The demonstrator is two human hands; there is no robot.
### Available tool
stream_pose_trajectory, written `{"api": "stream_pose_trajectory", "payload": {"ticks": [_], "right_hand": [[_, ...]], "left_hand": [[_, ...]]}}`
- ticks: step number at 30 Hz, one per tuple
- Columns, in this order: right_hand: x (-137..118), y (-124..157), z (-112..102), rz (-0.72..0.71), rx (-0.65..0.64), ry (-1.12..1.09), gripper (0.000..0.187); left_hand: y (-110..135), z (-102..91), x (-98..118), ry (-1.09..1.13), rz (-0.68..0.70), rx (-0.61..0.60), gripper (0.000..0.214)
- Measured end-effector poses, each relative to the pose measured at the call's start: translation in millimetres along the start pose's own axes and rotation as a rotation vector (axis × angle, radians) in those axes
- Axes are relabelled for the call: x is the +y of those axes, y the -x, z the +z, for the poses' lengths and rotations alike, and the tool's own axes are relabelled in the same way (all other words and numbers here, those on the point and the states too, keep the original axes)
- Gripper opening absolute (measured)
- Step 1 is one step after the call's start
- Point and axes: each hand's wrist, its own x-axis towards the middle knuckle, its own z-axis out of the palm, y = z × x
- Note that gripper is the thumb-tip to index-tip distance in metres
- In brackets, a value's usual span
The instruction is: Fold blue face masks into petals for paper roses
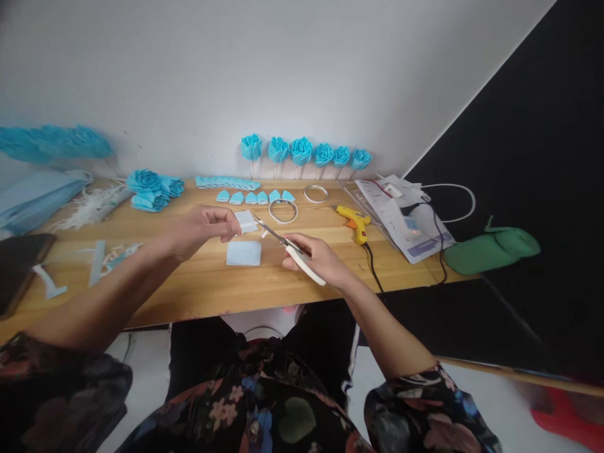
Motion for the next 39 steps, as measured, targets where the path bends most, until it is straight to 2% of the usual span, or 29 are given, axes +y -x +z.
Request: {"api": "stream_pose_trajectory", "payload": {"ticks": [3,6,7,9,12,15,21,25,31,39], "right_hand": [[2,-5,-10,0.004,0.088,0.184,0.055],[6,-6,-23,0.003,0.269,0.298,0.050],[6,-6,-25,-0.009,0.281,0.272,0.050],[4,-6,-21,-0.029,0.168,0.158,0.049],[-6,-6,-2,-0.025,-0.026,0.069,0.048],[-15,-9,16,-0.016,-0.118,0.022,0.052],[-21,-18,25,-0.065,-0.156,-0.050,0.054],[-17,-24,27,-0.058,-0.159,-0.091,0.054],[-4,-29,28,-0.051,-0.148,-0.107,0.054],[-11,-28,30,-0.017,-0.184,-0.150,0.062]], "left_hand": [[8,-12.7,-6,0.086,-0.027,-0.001,0.013],[15,-26.3,-14,0.129,-0.016,0.087,0.015],[16,-28.8,-16,0.128,-0.006,0.129,0.016],[15,-28.7,-19,0.108,0.021,0.185,0.018],[10,-18.1,-20,0.093,0.040,0.201,0.023],[5,-6.7,-19,0.081,0.037,0.199,0.026],[4,0.5,-20,0.039,0.011,0.162,0.025],[4,1.5,-20,0.045,0.006,0.166,0.022],[5,-4.0,-23,0.065,0.067,0.168,0.021],[5,-7.4,-21,0.050,0.064,0.158,0.019]]}}
